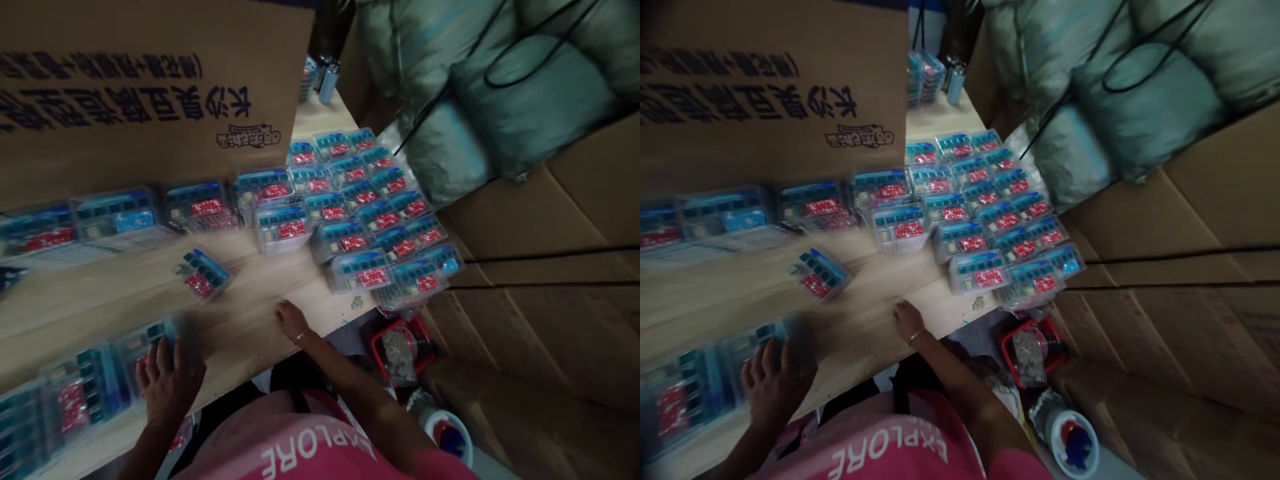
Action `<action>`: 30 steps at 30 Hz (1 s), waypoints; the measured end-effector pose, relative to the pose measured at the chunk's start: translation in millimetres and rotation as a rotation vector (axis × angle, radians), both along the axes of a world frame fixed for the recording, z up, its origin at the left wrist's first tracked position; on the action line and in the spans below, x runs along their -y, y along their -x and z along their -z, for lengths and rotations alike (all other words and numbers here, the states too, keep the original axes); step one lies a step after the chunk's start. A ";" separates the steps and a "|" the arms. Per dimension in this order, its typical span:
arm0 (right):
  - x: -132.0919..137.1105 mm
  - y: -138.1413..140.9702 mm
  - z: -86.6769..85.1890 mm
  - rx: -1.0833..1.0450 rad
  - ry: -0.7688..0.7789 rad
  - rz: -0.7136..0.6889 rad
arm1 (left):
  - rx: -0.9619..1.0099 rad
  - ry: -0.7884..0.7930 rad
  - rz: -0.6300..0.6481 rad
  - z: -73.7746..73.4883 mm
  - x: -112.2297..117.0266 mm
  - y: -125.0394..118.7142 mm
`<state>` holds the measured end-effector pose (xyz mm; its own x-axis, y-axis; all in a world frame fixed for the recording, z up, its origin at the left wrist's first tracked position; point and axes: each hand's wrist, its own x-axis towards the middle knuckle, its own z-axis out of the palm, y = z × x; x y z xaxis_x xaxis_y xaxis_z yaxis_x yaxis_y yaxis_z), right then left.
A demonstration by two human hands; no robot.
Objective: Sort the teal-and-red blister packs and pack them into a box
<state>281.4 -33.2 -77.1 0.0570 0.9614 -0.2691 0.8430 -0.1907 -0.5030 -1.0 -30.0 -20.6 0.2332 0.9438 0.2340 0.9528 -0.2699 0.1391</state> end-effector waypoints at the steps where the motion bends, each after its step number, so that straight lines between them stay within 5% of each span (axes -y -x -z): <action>1: 17.1 -18.5 1.5 -0.015 -0.018 0.062 | 0.012 0.003 0.003 -1.6 0.1 -1.8; 5: 79.3 -104.8 12.1 -0.045 -0.258 0.630 | -0.012 -0.001 -0.004 -5.5 0.5 -7.4; 8: 107.9 -150.8 27.2 -0.034 -0.288 0.711 | -0.086 0.022 -0.029 -5.4 1.3 -8.6; 11: 116.2 -155.8 41.9 0.114 -0.345 0.657 | -0.160 0.065 -0.054 -4.6 2.2 -6.3; 16: 72.7 -80.0 29.1 -0.051 -0.478 0.381 | -0.211 0.061 -0.078 -3.5 5.5 -1.7; 20: -34.4 15.8 -9.3 -0.296 -0.515 -0.009 | -0.289 0.069 -0.065 -3.6 10.4 -1.0; 25: -157.9 104.6 -42.3 -0.253 -0.271 -0.168 | -0.304 0.104 -0.076 -2.3 12.6 -0.1; 27: -166.7 114.7 -37.3 -0.241 -0.199 -0.193 | -0.289 0.109 -0.092 0.5 13.0 2.8; 30: -128.2 108.4 -13.9 -0.264 -0.275 -0.212 | -0.283 0.099 -0.095 7.0 15.0 10.2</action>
